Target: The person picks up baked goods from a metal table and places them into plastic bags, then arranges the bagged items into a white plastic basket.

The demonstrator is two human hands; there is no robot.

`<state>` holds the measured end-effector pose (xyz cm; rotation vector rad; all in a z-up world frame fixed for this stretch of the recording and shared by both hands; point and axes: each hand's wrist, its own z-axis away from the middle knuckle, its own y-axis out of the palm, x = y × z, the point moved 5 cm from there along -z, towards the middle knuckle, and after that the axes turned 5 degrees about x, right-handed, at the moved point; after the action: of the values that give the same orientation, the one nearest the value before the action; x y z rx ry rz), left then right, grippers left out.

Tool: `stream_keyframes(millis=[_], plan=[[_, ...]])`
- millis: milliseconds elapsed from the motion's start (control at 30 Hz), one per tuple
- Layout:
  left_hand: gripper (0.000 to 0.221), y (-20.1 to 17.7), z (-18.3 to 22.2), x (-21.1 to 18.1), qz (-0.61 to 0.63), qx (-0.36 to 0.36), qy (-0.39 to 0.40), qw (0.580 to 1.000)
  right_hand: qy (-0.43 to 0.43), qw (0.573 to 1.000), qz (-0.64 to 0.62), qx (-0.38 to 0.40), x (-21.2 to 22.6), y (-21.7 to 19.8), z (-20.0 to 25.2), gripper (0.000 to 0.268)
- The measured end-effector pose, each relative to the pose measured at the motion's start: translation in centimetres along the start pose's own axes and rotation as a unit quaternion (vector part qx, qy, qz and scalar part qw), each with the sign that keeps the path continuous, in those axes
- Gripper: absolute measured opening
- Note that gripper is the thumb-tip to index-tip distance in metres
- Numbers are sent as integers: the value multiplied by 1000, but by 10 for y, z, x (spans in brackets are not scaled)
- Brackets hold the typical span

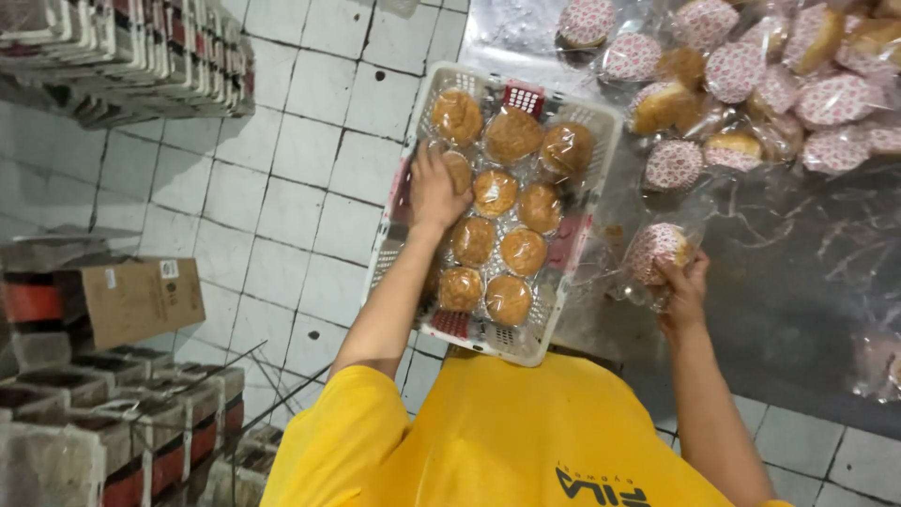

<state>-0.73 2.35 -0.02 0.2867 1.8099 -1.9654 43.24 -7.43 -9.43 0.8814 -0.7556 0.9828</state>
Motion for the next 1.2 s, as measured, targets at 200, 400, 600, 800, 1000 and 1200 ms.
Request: stream_keyframes(millis=[200, 400, 600, 800, 1000, 1200], plan=[[98, 4, 9, -1, -194, 35, -11, 980, 9, 997, -72, -7, -2, 15, 24, 46], [110, -12, 71, -147, 371, 140, 44, 917, -90, 992, -28, 88, 102, 97, 89, 35], [90, 63, 128, -237, 683, 225, 73, 691, -91, 932, -19, 350, 147, 66, 85, 78], [101, 90, 144, -266, 695, 207, 65, 686, -159, 955, 119, 219, 123, 0, 76, 65], [81, 75, 161, -312, 692, 221, 62, 684, -268, 906, 319, 74, 198, -54, 68, 9], [85, 101, 173, -359, 656, 246, 148, 698, -505, 679, 491, 206, 300, -6, 92, 16]])
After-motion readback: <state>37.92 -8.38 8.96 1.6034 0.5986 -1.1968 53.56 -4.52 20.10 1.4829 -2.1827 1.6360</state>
